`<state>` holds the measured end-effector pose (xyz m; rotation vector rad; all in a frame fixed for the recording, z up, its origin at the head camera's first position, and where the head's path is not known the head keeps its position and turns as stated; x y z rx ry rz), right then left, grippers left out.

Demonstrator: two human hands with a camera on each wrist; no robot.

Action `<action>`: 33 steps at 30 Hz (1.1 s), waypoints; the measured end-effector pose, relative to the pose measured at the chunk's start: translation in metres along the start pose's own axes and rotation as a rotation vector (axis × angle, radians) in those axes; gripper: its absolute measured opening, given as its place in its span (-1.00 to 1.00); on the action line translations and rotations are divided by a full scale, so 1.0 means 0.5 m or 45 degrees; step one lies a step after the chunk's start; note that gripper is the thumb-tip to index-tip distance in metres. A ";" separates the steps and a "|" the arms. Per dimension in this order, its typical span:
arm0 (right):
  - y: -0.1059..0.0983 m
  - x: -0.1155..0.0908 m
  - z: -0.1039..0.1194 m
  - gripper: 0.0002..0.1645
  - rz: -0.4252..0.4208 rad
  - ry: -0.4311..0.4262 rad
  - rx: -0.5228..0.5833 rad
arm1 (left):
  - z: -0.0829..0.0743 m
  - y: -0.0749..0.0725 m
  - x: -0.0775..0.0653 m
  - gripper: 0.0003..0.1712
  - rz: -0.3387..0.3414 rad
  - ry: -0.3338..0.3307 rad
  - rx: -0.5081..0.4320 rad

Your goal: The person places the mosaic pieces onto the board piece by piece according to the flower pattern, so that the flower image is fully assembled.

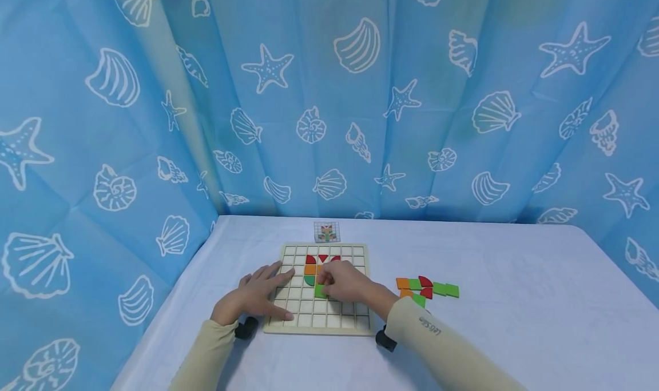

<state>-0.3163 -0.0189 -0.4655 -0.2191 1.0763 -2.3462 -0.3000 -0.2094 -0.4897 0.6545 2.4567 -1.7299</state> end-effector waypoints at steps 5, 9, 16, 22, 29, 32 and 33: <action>0.005 0.002 0.002 -0.92 0.011 0.038 -0.107 | 0.004 0.000 -0.001 0.21 0.003 0.002 -0.018; 0.003 0.003 0.005 -0.92 0.012 0.050 -0.114 | 0.001 -0.009 -0.006 0.22 0.009 0.016 -0.015; 0.001 0.006 0.009 -0.88 -0.001 0.046 -0.111 | 0.002 -0.015 -0.009 0.23 0.009 0.026 -0.023; -0.011 -0.001 0.018 -0.81 0.016 -0.055 -0.045 | 0.001 -0.008 -0.009 0.21 0.026 0.009 -0.012; -0.065 -0.017 -0.027 -0.69 0.011 -0.048 0.150 | -0.001 -0.002 -0.002 0.20 0.020 -0.010 -0.001; -0.096 -0.029 -0.064 -0.66 -0.011 0.031 0.203 | 0.001 -0.001 -0.001 0.20 0.018 -0.008 0.011; -0.105 -0.033 -0.078 -0.65 -0.026 0.062 0.215 | 0.002 -0.001 -0.001 0.20 0.018 -0.008 0.009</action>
Point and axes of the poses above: each hand's wrist, its own x-axis towards the middle knuckle, its own y-axis out of the palm, z = x × y, the point moved 6 cm from there along x, towards the middle knuckle
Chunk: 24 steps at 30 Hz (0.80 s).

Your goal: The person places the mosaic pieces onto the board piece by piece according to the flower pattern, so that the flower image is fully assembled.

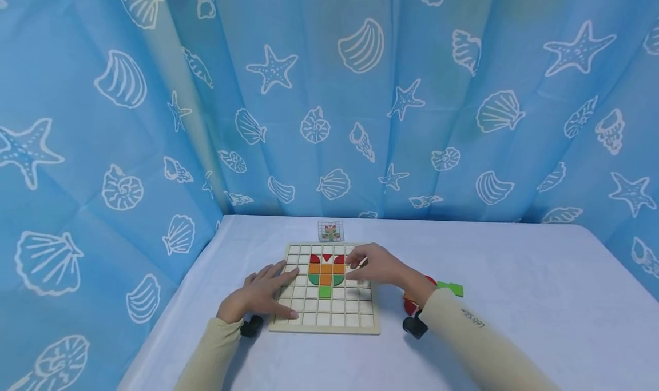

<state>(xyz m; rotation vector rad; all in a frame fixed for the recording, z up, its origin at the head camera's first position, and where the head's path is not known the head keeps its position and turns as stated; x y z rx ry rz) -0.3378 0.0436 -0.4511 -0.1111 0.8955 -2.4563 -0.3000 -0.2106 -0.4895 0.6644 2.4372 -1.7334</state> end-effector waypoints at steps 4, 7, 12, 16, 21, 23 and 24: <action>-0.049 -0.018 -0.052 -0.64 -0.076 0.091 -0.020 | 0.001 -0.003 0.001 0.20 -0.007 -0.001 -0.008; -0.079 -0.036 -0.087 -0.64 -0.121 0.150 -0.061 | 0.001 -0.002 0.002 0.20 -0.001 0.002 -0.020; -0.121 -0.071 -0.129 -0.60 -0.166 0.253 -0.117 | 0.000 0.001 0.003 0.20 0.006 0.009 -0.023; -0.147 -0.099 -0.153 -0.60 -0.182 0.273 -0.164 | -0.003 -0.002 0.002 0.19 -0.009 0.010 -0.024; -0.167 -0.130 -0.178 -0.64 -0.194 0.271 -0.232 | -0.003 -0.001 0.002 0.19 -0.004 0.004 -0.019; -0.169 -0.138 -0.184 -0.65 -0.190 0.273 -0.243 | -0.001 0.000 0.001 0.19 -0.004 0.000 -0.018; -0.168 -0.141 -0.185 -0.64 -0.181 0.270 -0.247 | -0.001 0.000 0.000 0.19 -0.004 -0.002 -0.020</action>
Point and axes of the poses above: each hand's wrist, its own x-axis towards the middle knuckle, its own y-axis out of the palm, z = x × y, the point moved 6 cm from there along x, towards the middle knuckle
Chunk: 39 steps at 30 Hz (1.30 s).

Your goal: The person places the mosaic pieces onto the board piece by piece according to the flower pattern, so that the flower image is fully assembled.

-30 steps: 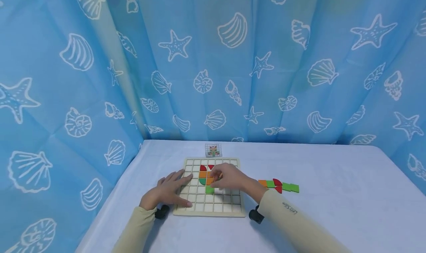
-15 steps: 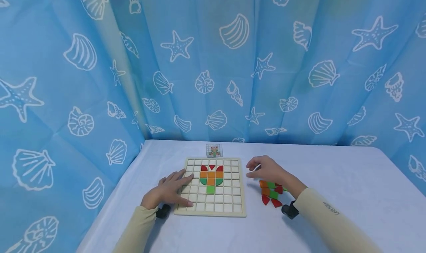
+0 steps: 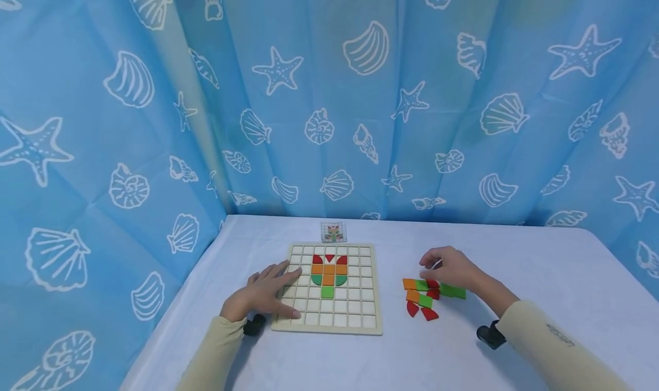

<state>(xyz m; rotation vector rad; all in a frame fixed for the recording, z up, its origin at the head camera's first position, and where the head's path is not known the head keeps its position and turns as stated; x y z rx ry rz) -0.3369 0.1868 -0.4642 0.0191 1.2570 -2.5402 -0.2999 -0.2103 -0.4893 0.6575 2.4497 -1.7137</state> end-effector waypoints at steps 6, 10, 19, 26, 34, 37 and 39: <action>0.013 -0.016 -0.009 -0.65 0.016 0.018 0.003 | 0.003 0.004 0.002 0.20 0.002 -0.007 -0.007; 0.030 -0.032 -0.010 -0.71 0.036 -0.003 0.036 | 0.002 0.006 0.000 0.20 0.015 -0.009 -0.016; 0.071 -0.076 0.030 -0.74 0.186 -0.133 0.039 | 0.012 -0.006 -0.005 0.20 -0.006 0.011 0.016; 0.077 -0.087 0.052 -0.66 0.139 -0.123 -0.169 | 0.012 -0.014 -0.010 0.19 -0.007 0.020 -0.003; 0.084 -0.078 0.047 -0.67 0.108 -0.072 -0.200 | 0.009 -0.002 -0.006 0.21 0.013 0.022 0.017; 0.078 -0.072 0.045 -0.69 0.073 -0.068 -0.195 | 0.005 -0.001 -0.003 0.19 -0.005 0.034 0.008; 0.075 -0.071 0.043 -0.71 0.064 -0.071 -0.199 | 0.002 0.003 -0.001 0.19 0.001 0.035 0.008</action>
Point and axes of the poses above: each hand's wrist, its own x-axis towards the middle knuckle, its own y-axis out of the palm, z = x × y, the point moved 6 cm from there along x, towards the middle knuckle
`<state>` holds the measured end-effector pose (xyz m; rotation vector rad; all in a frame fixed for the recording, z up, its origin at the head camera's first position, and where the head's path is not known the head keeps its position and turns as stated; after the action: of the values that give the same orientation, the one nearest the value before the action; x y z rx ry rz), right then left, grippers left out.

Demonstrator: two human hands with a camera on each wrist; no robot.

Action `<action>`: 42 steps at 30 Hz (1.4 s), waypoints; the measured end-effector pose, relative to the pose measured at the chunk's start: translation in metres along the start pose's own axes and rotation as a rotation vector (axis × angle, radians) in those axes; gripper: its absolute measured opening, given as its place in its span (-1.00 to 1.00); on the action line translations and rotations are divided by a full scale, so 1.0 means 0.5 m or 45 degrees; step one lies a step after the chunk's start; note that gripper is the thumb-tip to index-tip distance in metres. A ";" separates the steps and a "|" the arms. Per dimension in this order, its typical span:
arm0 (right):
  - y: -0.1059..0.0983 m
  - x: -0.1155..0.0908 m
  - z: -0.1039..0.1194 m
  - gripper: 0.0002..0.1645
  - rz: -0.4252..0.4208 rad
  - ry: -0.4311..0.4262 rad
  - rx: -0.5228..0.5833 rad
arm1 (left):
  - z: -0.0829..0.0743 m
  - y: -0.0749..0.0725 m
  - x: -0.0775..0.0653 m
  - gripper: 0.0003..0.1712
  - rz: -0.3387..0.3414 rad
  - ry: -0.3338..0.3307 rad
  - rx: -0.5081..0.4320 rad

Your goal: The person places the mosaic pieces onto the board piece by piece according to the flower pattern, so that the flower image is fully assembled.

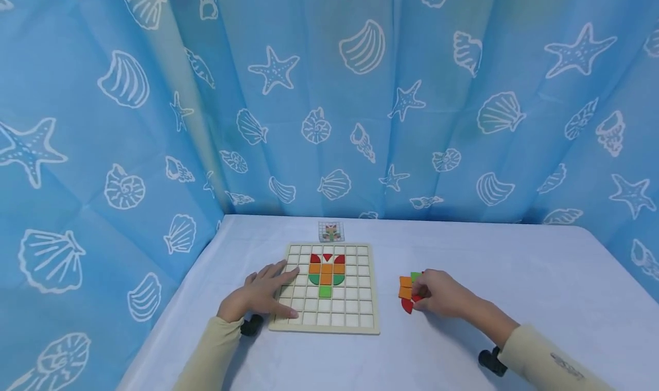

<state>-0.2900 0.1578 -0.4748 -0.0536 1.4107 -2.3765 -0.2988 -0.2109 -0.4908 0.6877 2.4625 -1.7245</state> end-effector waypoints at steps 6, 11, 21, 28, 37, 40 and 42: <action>0.003 -0.006 -0.003 -0.73 0.027 0.018 -0.027 | -0.002 0.010 0.002 0.20 0.030 0.012 -0.010; 0.002 0.002 0.005 -0.67 0.022 0.000 -0.042 | 0.004 0.004 0.005 0.19 -0.007 -0.010 0.001; -0.007 0.007 0.011 -0.78 0.054 -0.045 0.032 | 0.000 0.005 0.001 0.21 0.009 -0.041 -0.006; -0.027 0.030 0.036 -0.80 0.041 -0.104 0.189 | 0.002 -0.002 0.001 0.20 0.004 -0.047 0.003; -0.019 0.079 0.061 -0.82 0.033 0.025 0.266 | 0.007 -0.005 0.004 0.22 0.015 -0.037 -0.016; -0.012 0.090 0.076 -0.74 0.041 0.019 0.299 | 0.006 -0.004 0.004 0.22 0.033 -0.044 -0.016; -0.006 0.097 0.086 -0.72 0.036 0.008 0.317 | 0.007 -0.003 0.003 0.22 0.038 -0.046 -0.012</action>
<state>-0.3265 0.1068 -0.4584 0.0391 1.1003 -2.5107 -0.3015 -0.2138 -0.4913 0.6831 2.4228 -1.6982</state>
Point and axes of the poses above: each hand's wrist, its own x-axis towards the middle knuckle, its own y-axis out of the palm, z = x × y, the point moved 6 cm from there along x, towards the middle knuckle
